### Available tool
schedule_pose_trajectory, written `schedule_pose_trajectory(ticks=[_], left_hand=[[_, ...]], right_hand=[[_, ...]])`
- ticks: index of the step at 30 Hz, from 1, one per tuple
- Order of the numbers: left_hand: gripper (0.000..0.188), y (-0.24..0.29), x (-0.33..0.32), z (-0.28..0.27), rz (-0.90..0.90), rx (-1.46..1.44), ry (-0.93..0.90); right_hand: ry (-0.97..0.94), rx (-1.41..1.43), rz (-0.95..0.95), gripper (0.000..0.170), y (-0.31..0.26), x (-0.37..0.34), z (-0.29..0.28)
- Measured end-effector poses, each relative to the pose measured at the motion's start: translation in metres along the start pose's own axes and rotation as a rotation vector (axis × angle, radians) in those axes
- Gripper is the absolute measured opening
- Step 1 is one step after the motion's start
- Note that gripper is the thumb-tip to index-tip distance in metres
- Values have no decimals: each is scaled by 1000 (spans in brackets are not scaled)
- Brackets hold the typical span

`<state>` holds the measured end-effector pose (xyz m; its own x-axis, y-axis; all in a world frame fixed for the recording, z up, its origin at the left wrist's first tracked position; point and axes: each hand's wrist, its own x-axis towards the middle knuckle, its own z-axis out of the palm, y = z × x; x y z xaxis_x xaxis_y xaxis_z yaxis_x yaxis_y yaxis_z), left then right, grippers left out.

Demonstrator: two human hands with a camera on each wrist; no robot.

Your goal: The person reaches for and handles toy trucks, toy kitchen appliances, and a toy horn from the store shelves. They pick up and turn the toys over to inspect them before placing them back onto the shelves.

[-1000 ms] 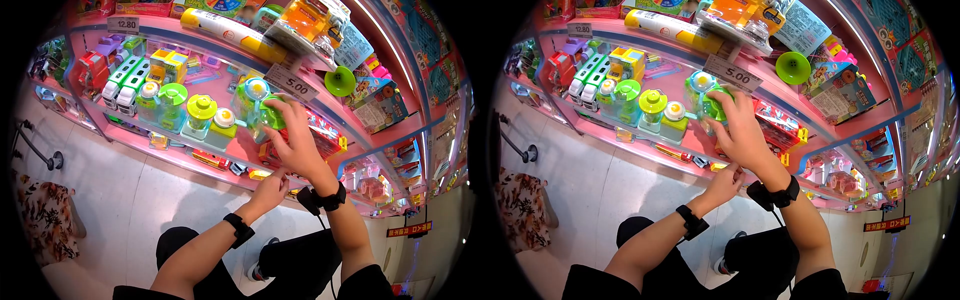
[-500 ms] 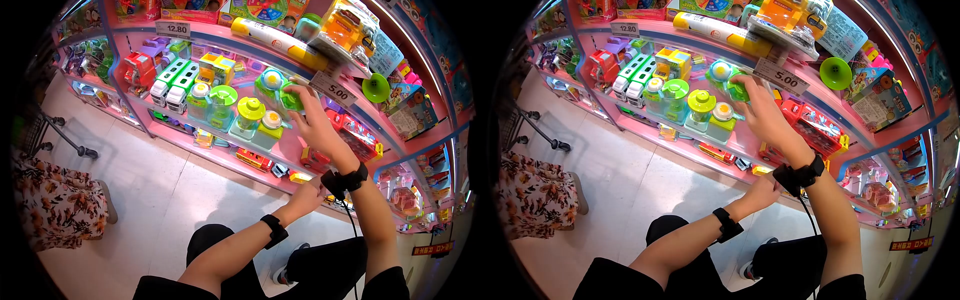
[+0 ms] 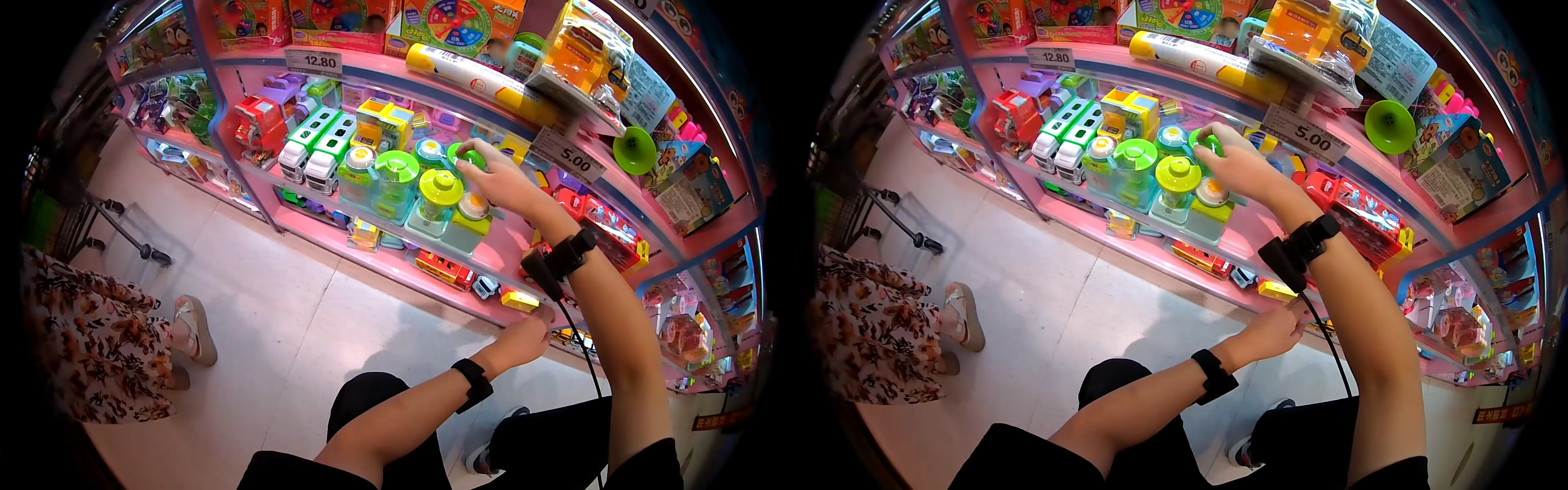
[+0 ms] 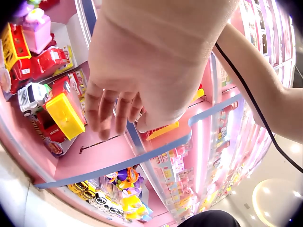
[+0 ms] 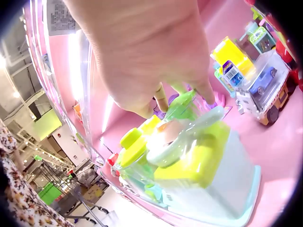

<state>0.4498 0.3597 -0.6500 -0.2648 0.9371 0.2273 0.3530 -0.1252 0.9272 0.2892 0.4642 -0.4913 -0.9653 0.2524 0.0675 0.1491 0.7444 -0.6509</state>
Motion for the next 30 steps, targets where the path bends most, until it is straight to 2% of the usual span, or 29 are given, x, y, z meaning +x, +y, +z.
schedule_pose_trajectory(ticks=[1, 4, 7, 10, 14, 17, 20, 22, 24, 30], left_hand=[[26, -5, -2, 4, 2, 34, -20], [29, -18, -6, 10, -121, 326, -376], [29, -32, -15, 18, -190, 452, -500], [25, -30, -15, 14, -290, 438, -559], [27, -33, -13, 19, -273, 461, -531], [28, -33, -13, 17, -254, 464, -554], [31, -36, -11, 16, -270, 453, -601], [31, -36, -10, 16, -294, 456, -612], [29, -35, -10, 18, -295, 470, -577], [30, -37, -12, 16, -280, 474, -552]], right_hand=[[11, -25, -12, 35, 2, 0, 1], [42, -95, -49, 39, 5, 4, 6], [86, -115, -32, 46, -4, 3, 10], [84, -107, -4, 53, -8, 5, 12], [19, -24, 103, 60, -17, 5, 7], [27, -108, 35, 64, -16, 5, 11], [116, -253, -109, 66, -25, 4, 21], [72, -318, -174, 70, -39, 7, 23], [27, -385, -222, 73, -51, 12, 28], [102, -718, -337, 76, -55, 27, 59]])
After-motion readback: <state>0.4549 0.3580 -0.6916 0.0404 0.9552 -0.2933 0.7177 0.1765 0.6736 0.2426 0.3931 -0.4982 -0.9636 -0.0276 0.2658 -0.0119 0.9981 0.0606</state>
